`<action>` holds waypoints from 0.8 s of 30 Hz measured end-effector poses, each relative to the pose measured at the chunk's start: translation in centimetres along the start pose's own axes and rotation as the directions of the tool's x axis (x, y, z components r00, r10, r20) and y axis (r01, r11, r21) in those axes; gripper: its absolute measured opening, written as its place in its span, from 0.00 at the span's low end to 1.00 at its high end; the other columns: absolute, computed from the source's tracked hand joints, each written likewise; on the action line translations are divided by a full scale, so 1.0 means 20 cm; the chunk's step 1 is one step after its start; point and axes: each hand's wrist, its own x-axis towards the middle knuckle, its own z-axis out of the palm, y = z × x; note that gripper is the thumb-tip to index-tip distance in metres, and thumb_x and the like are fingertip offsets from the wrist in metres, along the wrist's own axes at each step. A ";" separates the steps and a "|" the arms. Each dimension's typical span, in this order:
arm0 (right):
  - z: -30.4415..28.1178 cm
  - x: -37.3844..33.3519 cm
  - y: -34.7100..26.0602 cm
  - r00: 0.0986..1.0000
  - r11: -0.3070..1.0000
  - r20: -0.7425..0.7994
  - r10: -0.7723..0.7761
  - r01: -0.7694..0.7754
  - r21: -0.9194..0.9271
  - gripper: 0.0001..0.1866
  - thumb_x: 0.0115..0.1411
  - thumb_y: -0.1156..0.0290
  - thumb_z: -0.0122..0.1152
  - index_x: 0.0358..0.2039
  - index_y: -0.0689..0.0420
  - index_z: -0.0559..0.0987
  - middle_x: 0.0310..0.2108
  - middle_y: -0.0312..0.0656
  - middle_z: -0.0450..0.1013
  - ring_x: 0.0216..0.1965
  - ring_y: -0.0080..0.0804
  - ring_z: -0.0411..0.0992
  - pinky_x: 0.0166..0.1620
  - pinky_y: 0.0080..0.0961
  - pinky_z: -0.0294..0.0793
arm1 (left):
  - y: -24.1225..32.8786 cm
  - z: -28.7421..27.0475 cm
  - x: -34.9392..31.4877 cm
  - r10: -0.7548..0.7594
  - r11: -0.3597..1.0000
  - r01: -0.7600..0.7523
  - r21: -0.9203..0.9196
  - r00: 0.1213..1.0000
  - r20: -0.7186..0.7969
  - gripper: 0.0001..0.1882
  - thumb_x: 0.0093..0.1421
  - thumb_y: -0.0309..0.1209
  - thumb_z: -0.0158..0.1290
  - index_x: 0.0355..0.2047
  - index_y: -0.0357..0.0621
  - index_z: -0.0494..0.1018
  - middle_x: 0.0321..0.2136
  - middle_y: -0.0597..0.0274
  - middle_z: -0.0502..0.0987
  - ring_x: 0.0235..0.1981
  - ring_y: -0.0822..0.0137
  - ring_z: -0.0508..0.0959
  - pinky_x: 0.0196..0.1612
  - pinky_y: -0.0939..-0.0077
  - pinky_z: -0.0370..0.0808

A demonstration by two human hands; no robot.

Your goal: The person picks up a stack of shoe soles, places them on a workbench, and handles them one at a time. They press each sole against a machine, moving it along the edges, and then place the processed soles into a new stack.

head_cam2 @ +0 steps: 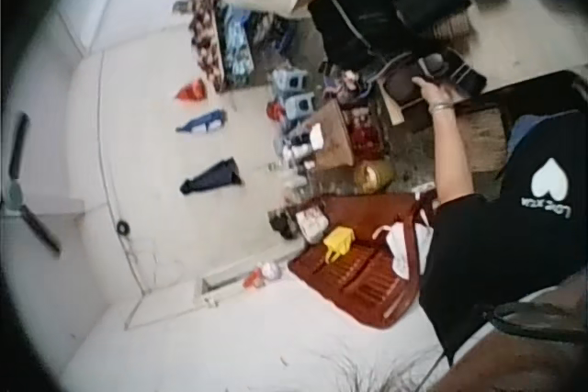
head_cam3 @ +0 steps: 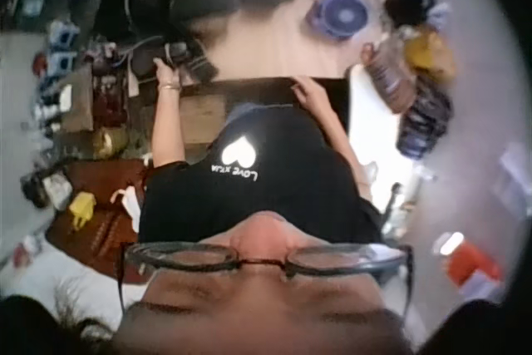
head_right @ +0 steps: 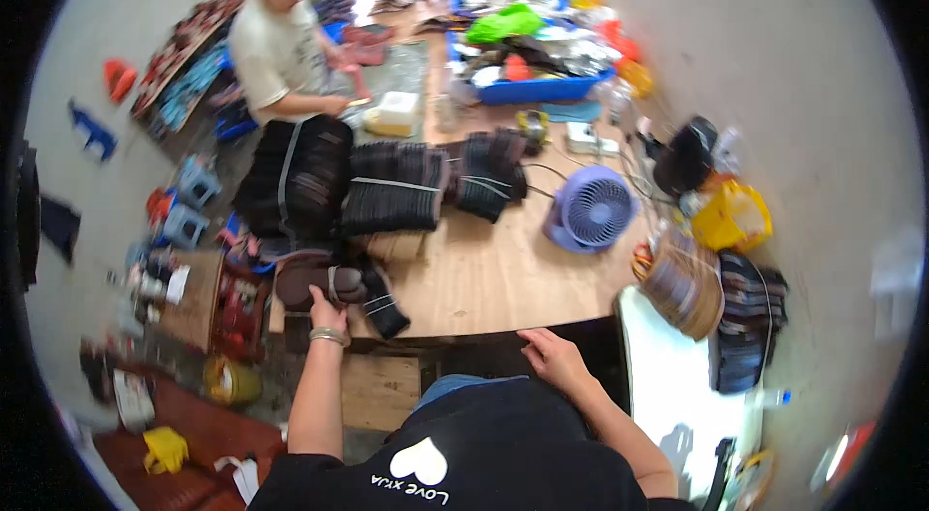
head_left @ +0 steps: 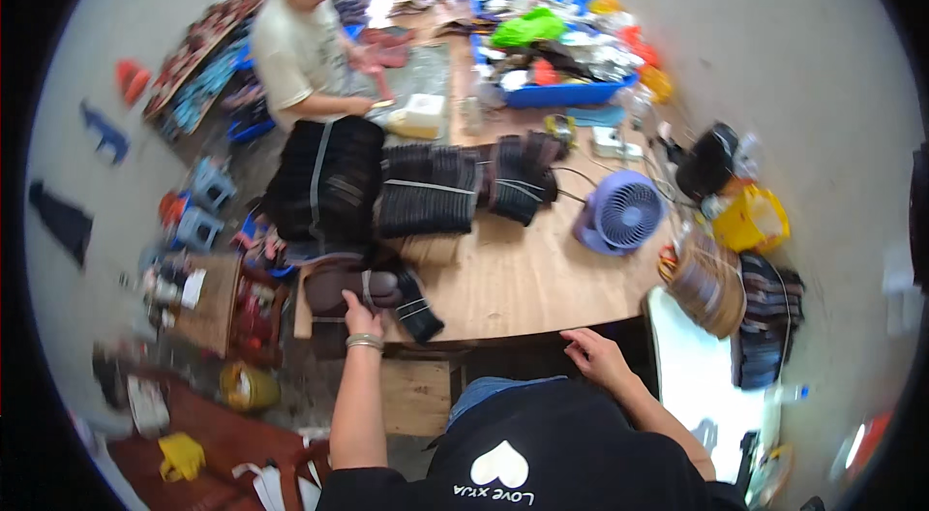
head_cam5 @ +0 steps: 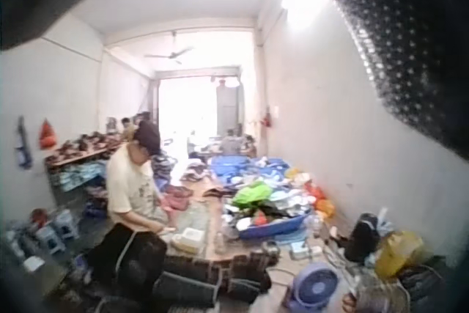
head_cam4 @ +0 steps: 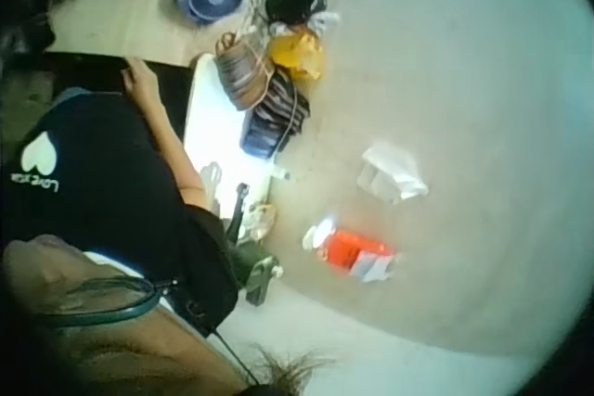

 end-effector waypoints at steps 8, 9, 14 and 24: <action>0.23 -0.15 -0.16 0.966 0.975 -0.165 0.200 -0.213 -0.065 0.15 0.55 0.71 0.61 0.43 0.55 0.77 0.37 0.42 0.74 0.35 0.37 0.76 0.38 0.29 0.76 | 0.31 -0.20 0.35 0.401 0.656 -0.204 0.726 0.910 -0.107 0.34 0.59 0.38 0.54 0.57 0.24 0.58 0.56 0.39 0.64 0.52 0.52 0.70 0.54 0.61 0.69; 0.22 -0.17 -0.19 0.951 0.960 -0.160 0.266 -0.276 -0.042 0.15 0.55 0.70 0.61 0.44 0.55 0.76 0.37 0.42 0.74 0.35 0.37 0.75 0.39 0.30 0.76 | 0.35 -0.24 0.39 0.475 0.580 -0.213 0.786 0.873 -0.114 0.36 0.59 0.40 0.54 0.58 0.25 0.56 0.57 0.35 0.62 0.54 0.46 0.67 0.59 0.60 0.64; 0.28 -0.35 -0.16 0.825 0.853 -0.227 0.517 -0.520 0.053 0.17 0.55 0.67 0.61 0.46 0.55 0.76 0.39 0.43 0.74 0.36 0.37 0.76 0.41 0.32 0.75 | 0.20 -0.17 0.26 0.673 -0.164 -0.760 0.629 0.379 0.635 0.33 0.61 0.33 0.51 0.62 0.31 0.53 0.61 0.39 0.54 0.62 0.44 0.55 0.65 0.56 0.53; 0.26 -0.35 -0.15 0.587 0.712 -0.405 0.701 -0.609 0.350 0.19 0.56 0.66 0.62 0.48 0.58 0.75 0.41 0.45 0.75 0.37 0.35 0.76 0.43 0.29 0.74 | -0.35 0.81 -0.68 -0.055 0.279 -0.960 -0.036 -0.054 0.997 0.38 0.54 0.34 0.58 0.60 0.33 0.53 0.62 0.39 0.51 0.64 0.45 0.52 0.65 0.57 0.49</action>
